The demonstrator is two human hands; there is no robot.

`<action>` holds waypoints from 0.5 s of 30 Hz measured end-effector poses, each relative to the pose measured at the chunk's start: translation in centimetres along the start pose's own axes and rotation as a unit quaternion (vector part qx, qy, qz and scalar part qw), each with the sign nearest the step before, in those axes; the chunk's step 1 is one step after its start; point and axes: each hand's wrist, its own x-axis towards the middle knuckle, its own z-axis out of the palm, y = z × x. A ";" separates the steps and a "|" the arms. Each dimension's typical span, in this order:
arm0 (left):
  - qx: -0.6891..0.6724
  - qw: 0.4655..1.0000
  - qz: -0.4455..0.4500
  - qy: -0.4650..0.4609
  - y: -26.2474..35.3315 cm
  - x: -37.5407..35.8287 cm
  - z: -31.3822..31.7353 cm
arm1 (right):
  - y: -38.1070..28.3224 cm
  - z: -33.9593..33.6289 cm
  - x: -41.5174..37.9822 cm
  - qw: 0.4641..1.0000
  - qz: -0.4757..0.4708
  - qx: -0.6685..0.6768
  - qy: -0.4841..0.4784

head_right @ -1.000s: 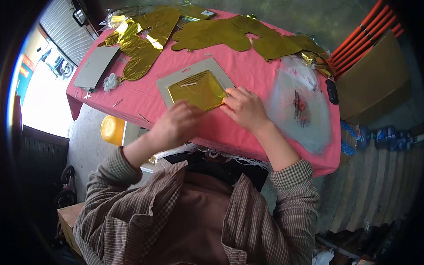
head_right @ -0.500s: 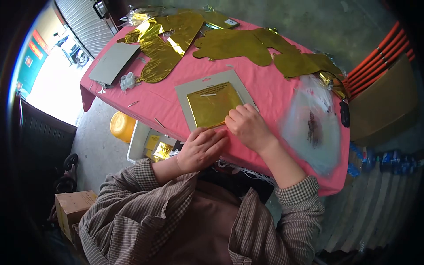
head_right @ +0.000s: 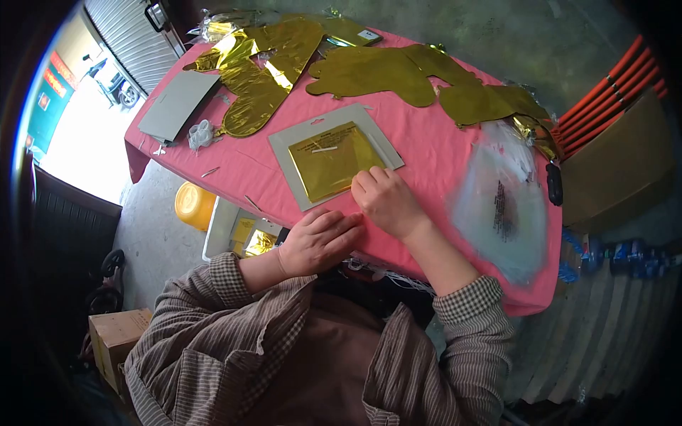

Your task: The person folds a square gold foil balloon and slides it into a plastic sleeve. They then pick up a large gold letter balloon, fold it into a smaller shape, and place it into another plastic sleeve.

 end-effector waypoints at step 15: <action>-0.037 0.995 -0.069 -0.067 1.2 2.5 -2.1 | 2.1 -1.3 -4.3 0.970 0.201 0.121 0.064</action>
